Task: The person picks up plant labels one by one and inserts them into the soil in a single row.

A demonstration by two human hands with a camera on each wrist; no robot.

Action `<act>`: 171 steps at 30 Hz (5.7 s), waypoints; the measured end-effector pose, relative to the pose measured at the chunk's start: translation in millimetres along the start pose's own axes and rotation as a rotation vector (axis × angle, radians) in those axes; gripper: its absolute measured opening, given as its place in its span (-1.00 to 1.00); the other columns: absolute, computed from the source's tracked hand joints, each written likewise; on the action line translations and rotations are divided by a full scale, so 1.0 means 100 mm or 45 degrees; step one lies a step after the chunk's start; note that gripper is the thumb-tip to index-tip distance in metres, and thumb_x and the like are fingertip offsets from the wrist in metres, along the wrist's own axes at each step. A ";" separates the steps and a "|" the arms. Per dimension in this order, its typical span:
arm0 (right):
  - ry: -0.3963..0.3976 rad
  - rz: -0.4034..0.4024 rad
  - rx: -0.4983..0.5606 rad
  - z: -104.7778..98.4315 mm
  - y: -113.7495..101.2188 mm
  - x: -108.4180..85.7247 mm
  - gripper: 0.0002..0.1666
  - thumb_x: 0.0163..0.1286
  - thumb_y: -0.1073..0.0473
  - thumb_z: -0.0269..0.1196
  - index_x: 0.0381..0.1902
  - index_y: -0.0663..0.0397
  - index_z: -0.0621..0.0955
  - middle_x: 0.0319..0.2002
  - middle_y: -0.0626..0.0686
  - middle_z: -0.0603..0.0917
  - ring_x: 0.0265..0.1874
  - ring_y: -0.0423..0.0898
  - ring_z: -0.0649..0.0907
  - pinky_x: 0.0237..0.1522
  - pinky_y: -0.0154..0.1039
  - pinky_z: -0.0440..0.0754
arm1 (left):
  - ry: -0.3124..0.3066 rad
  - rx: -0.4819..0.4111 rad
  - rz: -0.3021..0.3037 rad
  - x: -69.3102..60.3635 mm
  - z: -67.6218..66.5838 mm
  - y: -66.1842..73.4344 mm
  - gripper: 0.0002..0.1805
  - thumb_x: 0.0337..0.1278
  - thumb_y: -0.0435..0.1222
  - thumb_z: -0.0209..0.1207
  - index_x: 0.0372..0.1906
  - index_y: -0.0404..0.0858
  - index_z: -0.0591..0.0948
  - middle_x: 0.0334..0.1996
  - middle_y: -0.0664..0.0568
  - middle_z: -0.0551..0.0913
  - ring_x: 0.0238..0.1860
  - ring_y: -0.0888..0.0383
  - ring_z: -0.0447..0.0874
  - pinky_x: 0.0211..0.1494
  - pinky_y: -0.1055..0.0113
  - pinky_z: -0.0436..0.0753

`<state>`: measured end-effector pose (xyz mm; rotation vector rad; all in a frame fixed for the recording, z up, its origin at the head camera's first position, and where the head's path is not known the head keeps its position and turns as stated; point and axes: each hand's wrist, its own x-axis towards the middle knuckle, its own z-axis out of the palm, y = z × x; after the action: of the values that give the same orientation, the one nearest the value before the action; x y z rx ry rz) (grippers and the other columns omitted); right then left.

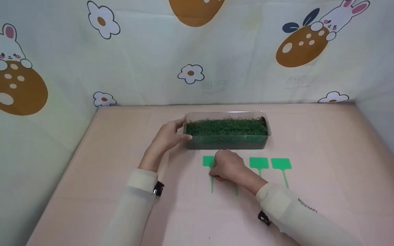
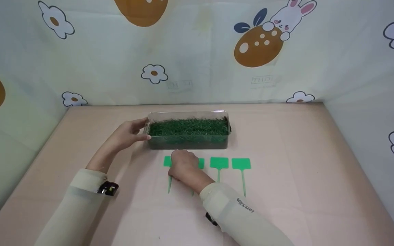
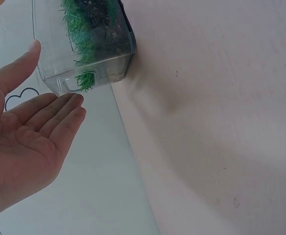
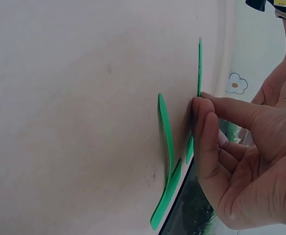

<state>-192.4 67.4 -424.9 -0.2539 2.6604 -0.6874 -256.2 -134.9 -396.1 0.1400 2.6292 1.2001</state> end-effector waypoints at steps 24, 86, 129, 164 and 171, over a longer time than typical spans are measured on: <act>0.055 -0.121 0.055 -0.01 0.08 0.02 -0.81 0.17 0.25 0.40 -0.63 0.02 0.71 -0.56 -0.11 0.67 -0.65 -0.19 0.43 -0.58 -0.35 0.36 | 0.001 -0.005 0.039 -0.02 -0.01 0.00 -0.17 0.26 -0.28 0.30 0.55 -0.15 0.18 0.52 -0.13 0.26 0.52 -0.18 0.23 0.52 0.00 0.37; 0.185 -0.275 0.601 -0.60 0.09 0.08 -0.84 0.37 0.27 0.27 -0.14 0.24 0.69 -0.24 0.13 0.73 -0.34 -0.18 0.68 -0.18 -0.24 0.74 | 0.009 -0.034 0.002 0.00 0.00 -0.01 -0.19 0.21 -0.28 0.32 0.53 -0.14 0.24 0.51 -0.10 0.30 0.52 -0.14 0.25 0.55 0.03 0.34; 0.401 -0.329 0.898 -0.54 -0.27 0.59 -0.81 0.35 0.28 0.30 -0.11 0.24 0.66 -0.23 0.10 0.74 -0.30 -0.21 0.72 -0.12 -0.20 0.78 | 0.015 -0.017 0.019 0.00 0.00 -0.03 -0.19 0.21 -0.28 0.33 0.53 -0.13 0.25 0.50 -0.07 0.32 0.53 -0.08 0.24 0.56 0.01 0.30; 0.490 -0.251 0.521 -0.38 -0.34 0.92 -0.69 0.30 0.13 0.39 -0.05 0.17 0.71 -0.14 0.11 0.79 -0.16 -0.05 0.75 0.00 -0.11 0.74 | 0.017 0.011 0.016 0.00 0.01 -0.04 -0.19 0.22 -0.25 0.33 0.53 -0.15 0.24 0.50 -0.08 0.33 0.52 -0.09 0.27 0.55 0.00 0.34; 0.480 -0.242 0.463 -0.36 -0.35 0.94 -0.69 0.31 0.15 0.38 -0.03 0.17 0.69 -0.15 0.11 0.78 -0.19 -0.05 0.73 -0.02 -0.11 0.74 | 0.024 0.008 0.004 0.00 0.01 -0.04 -0.21 0.23 -0.25 0.32 0.52 -0.16 0.27 0.49 -0.11 0.34 0.51 -0.10 0.28 0.54 -0.01 0.35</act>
<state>-290.5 27.7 -407.7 -0.3019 2.8059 -1.3816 -255.5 -136.9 -399.3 0.1349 2.6505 1.1999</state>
